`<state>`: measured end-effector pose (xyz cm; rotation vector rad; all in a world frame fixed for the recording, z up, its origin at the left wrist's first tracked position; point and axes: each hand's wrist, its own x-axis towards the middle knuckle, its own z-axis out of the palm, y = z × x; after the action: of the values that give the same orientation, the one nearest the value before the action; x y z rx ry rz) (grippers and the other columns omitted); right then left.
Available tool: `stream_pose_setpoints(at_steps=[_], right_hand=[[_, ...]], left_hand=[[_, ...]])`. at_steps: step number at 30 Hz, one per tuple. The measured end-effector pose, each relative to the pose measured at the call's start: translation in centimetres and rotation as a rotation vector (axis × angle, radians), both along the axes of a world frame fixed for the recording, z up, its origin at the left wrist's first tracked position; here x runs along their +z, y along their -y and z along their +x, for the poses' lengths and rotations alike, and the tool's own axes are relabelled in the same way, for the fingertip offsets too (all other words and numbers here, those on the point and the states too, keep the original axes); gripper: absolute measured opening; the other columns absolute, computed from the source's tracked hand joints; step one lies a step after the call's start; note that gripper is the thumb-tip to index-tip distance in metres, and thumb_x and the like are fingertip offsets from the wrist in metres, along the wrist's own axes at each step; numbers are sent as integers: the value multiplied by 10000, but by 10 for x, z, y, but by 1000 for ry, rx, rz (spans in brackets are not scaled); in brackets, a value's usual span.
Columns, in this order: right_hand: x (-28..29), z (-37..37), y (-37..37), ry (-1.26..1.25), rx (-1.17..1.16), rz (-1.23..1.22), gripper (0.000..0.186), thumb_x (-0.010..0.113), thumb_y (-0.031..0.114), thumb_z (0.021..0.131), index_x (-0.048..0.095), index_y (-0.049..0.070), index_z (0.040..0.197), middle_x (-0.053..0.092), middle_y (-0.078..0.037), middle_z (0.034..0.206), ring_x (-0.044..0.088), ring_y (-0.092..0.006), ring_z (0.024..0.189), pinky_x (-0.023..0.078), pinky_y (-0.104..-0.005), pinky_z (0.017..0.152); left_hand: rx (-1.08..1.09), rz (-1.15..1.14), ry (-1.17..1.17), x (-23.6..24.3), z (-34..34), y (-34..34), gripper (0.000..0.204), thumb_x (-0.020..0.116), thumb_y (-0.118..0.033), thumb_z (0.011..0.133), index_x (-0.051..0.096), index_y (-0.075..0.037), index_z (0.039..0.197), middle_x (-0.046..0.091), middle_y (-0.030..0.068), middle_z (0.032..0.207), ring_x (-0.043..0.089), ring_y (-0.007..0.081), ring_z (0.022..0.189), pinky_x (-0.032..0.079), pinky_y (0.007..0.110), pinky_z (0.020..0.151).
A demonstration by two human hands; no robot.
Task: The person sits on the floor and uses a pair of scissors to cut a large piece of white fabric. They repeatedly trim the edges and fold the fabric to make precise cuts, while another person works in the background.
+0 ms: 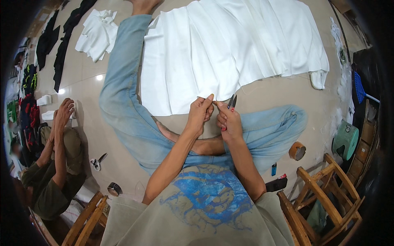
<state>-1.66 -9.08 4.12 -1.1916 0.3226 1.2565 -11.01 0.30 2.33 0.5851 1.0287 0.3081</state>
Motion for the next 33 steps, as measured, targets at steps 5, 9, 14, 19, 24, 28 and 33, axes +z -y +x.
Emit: stream_pose_setpoints(at_steps=[5, 9, 14, 19, 24, 28, 33], right_hand=[[-4, 0, -1, 1, -7, -6, 172, 716, 210, 962, 667, 67, 1042, 363, 114, 613, 316, -8, 469, 237, -207, 423], [-3, 2, -1, -21, 4, 3, 126, 669, 204, 995, 663, 78, 992, 352, 116, 589, 315, -5, 454, 253, -199, 411], [-1, 4, -1, -52, 11, 12, 122, 625, 193, 1006, 652, 76, 992, 346, 117, 583, 315, -4, 452, 252, -198, 412], [5, 5, 2, -36, 72, 8, 166, 598, 202, 1013, 650, 49, 1054, 345, 115, 591, 309, -3, 453, 246, -196, 416], [14, 3, -2, -63, 44, -24, 240, 611, 243, 1018, 647, 26, 1114, 342, 114, 604, 299, -4, 453, 231, -194, 413], [8, 1, -3, -14, 43, -30, 206, 667, 276, 1008, 643, 77, 1057, 342, 113, 605, 298, -7, 454, 229, -197, 408], [-4, 0, -3, 1, -12, -7, 218, 768, 262, 945, 574, 184, 886, 359, 125, 609, 299, -4, 458, 213, -208, 414]], left_hand=[[-4, -4, -3, 1, 1, -1, 334, 721, -365, 987, 577, -86, 873, 523, -28, 620, 383, 33, 473, 275, 195, 427], [-4, 2, -16, -1, 1, 0, 337, 713, -359, 994, 538, -108, 853, 526, -26, 620, 388, 34, 475, 278, 196, 426], [-15, -11, -15, -1, 1, -1, 309, 706, -351, 1000, 550, -121, 866, 528, -36, 640, 395, 32, 487, 288, 195, 434], [-11, 2, -22, -1, 1, 0, 332, 706, -357, 999, 534, -107, 866, 531, -27, 630, 388, 30, 476, 276, 192, 423], [-8, 1, -25, 0, 1, -1, 335, 711, -357, 995, 545, -103, 854, 529, -30, 629, 385, 30, 471, 270, 193, 416], [0, -4, -21, 0, 2, -1, 331, 720, -358, 989, 558, -104, 851, 529, -29, 626, 383, 28, 472, 266, 194, 418], [17, -23, -1, 1, 1, -1, 329, 743, -355, 972, 567, -111, 840, 527, -28, 620, 378, 26, 470, 260, 194, 419]])
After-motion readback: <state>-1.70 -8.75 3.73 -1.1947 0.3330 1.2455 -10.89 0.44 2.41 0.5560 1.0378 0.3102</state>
